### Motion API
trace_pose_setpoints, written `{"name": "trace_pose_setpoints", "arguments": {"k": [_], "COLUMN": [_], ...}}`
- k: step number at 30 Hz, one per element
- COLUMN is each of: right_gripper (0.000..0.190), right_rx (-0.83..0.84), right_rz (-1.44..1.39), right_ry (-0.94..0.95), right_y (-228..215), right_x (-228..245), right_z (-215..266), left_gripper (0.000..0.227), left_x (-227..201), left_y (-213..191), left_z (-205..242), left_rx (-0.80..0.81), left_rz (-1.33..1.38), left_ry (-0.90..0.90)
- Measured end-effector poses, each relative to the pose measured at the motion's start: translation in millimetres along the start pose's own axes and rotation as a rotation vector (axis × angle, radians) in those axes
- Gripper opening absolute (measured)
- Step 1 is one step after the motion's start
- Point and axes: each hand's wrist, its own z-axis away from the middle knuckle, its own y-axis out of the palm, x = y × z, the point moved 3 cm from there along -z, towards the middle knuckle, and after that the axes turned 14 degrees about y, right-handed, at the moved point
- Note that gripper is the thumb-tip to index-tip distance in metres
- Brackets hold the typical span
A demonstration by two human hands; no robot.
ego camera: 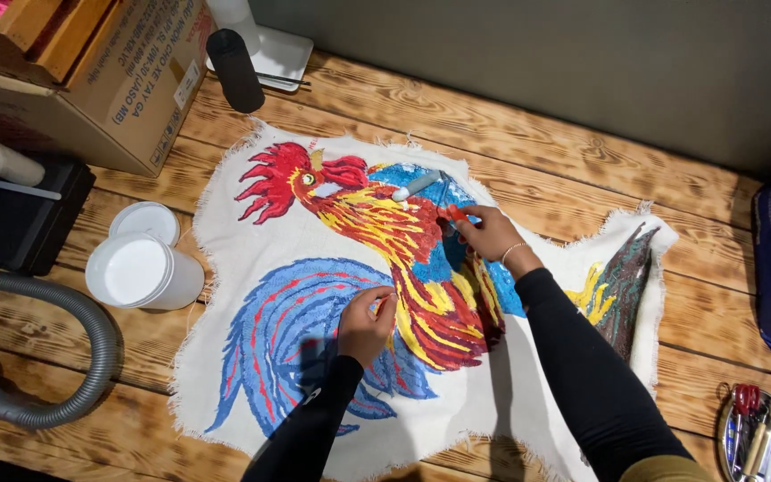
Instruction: Applying white adhesive or glue to the back of a tufted rug with a rooster design using a small roller.
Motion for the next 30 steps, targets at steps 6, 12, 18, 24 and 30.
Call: {"name": "trace_pose_setpoints", "arguments": {"k": [6,12,18,24,30], "right_gripper": [0.040,0.029,0.039,0.042,0.044], "right_rx": [0.052,-0.162,-0.206,-0.168,-0.084], "right_rz": [0.267,0.499,0.853,0.911,0.986], "right_ry": [0.000,-0.422,-0.620,-0.656,-0.577], "right_y": [-23,-50,-41,-28,-48], "right_x": [38,51,61,34,35], "right_z": [-25,7,38,-3,-5], "left_gripper": [0.026,0.024,0.023,0.020,0.022], "left_x": [-3,9,8,3,5], "left_y": [-6,0,0,-4,-5], "left_z": [-4,-1,-3,-4,-7], "left_rx": [0.006,-0.033,-0.061,-0.073,-0.079], "left_rz": [-0.042,-0.081,-0.062,-0.098,-0.069], "left_ry": [-0.003,0.001,0.065,0.120,0.012]}}
